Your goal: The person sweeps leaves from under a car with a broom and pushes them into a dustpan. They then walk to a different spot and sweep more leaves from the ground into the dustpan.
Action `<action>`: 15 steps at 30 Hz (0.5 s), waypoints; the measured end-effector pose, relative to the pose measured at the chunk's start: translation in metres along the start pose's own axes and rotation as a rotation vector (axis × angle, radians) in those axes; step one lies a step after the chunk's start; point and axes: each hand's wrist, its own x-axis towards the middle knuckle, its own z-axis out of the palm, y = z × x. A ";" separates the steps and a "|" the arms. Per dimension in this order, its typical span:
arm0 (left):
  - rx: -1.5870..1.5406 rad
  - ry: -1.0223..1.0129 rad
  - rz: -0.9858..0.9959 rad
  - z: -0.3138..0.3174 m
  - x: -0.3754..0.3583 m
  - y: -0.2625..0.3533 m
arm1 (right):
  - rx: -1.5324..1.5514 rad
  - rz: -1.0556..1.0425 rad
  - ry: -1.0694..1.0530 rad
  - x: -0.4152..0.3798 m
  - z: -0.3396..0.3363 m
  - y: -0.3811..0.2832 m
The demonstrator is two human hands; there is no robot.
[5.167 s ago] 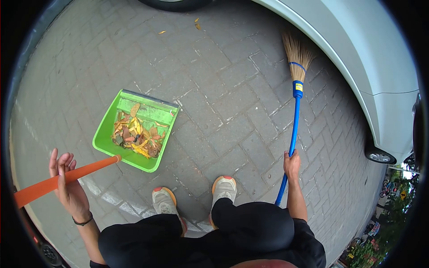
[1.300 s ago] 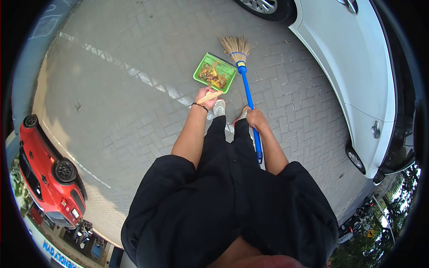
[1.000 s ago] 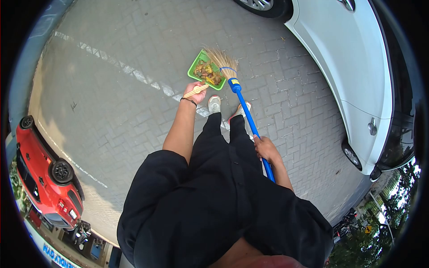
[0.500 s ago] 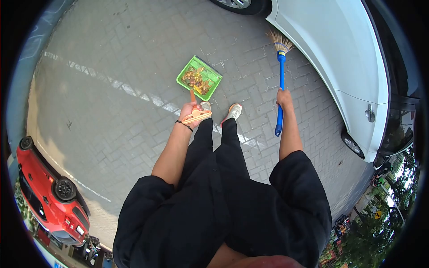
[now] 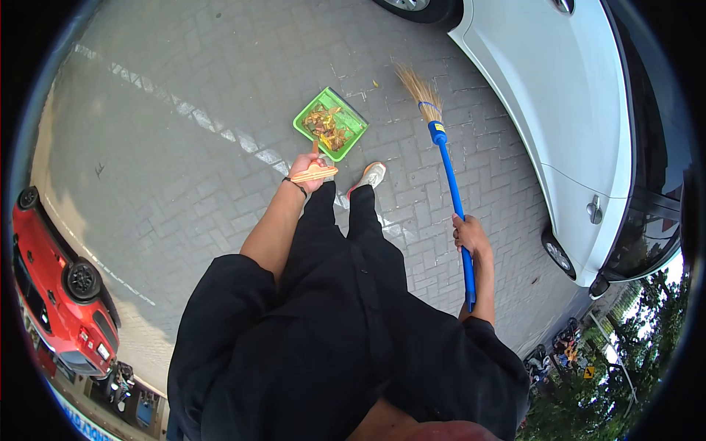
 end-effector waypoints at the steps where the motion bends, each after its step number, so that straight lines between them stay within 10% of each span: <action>1: 0.004 0.009 -0.002 0.000 -0.005 -0.001 | -0.002 0.001 0.010 -0.008 -0.001 0.001; 8: 0.012 0.022 0.013 0.006 -0.017 -0.007 | -0.244 -0.101 0.010 0.040 0.076 -0.008; 15: -0.003 -0.046 -0.024 -0.007 -0.023 0.002 | -0.279 -0.036 -0.153 -0.089 0.076 0.010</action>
